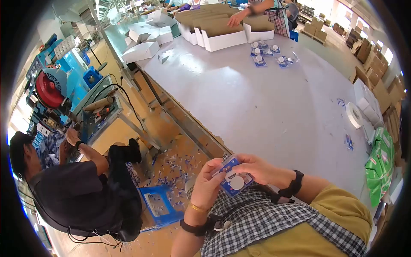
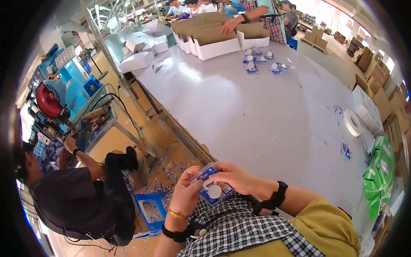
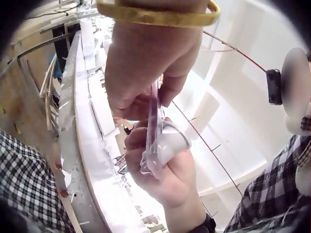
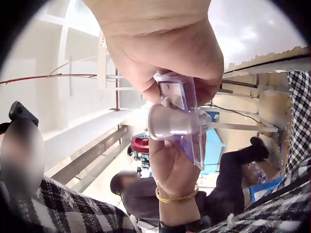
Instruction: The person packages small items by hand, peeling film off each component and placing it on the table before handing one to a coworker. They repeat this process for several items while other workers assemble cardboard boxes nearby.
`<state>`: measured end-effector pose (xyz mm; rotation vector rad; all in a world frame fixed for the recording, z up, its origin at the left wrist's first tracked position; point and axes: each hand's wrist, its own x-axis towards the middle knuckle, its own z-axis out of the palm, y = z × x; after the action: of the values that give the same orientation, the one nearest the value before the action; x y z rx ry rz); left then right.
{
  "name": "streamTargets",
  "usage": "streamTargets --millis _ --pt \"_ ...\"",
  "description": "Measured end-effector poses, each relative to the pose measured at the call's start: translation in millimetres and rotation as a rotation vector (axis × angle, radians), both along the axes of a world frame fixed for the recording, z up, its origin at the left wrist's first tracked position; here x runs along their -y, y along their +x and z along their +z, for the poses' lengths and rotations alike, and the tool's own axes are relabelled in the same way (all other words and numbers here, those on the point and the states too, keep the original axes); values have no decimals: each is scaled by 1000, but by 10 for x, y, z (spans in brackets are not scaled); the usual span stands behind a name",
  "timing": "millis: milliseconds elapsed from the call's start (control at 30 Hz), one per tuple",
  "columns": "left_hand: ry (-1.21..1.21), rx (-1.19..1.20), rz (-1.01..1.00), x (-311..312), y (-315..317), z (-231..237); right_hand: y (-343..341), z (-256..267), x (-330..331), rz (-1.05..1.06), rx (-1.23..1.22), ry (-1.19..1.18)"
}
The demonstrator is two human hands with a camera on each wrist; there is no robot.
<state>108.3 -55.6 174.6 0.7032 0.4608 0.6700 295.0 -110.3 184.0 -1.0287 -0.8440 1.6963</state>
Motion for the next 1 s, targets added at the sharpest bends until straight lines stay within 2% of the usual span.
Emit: streamTargets --millis 33,100,133,200,233,300,367,433,500,533,567,600,667,733,800,833,867,933,1000 --pt "0 -5 -4 -1 -17 -26 -17 -22 -5 -4 -5 0" --pt "16 -137 32 10 13 -124 53 -52 -9 58 279 -44" --pt "37 -120 3 1 29 -187 167 -116 -52 25 295 -30" --pt "192 -467 41 -38 -42 -386 442 -284 -199 118 719 57" --pt "175 -497 22 -55 -115 -571 609 -212 -251 33 552 -32" --pt "70 -542 -12 -33 -333 -862 988 -532 -527 -437 -14 6" --pt "-59 -615 -7 20 -532 -1090 1606 -811 -643 -714 -137 152" --pt "-94 -669 51 66 -721 -1323 1880 -807 -599 -895 -89 90" --pt "-152 -657 115 152 -882 -1544 1879 -675 -494 -894 285 -24" --pt "-153 -643 143 180 -959 -1609 1870 -643 -401 -760 544 1" --pt "249 -781 87 187 -1046 -1660 1851 -631 -319 -623 801 29" --pt "656 -907 25 213 -1127 -1743 1826 -603 -292 -611 810 46" --pt "626 -886 64 233 -1199 -2139 1812 -569 -271 -578 728 11" --pt "319 -811 54 233 -1301 -2418 1892 -729 -279 -591 709 24" --pt "328 -804 22 152 -1586 -3424 1908 -745 -287 -610 689 31" --pt "334 -799 -13 130 -1649 -3710 1887 -705 -268 -608 648 29" --pt "334 -797 -10 125 -1597 -3537 1875 -683 -259 -605 607 27" --pt "88 -905 28 106 -1300 -2404 1896 -732 -257 -597 578 42" --pt "17 -848 72 196 -1131 -1866 1901 -696 -234 -602 550 56"
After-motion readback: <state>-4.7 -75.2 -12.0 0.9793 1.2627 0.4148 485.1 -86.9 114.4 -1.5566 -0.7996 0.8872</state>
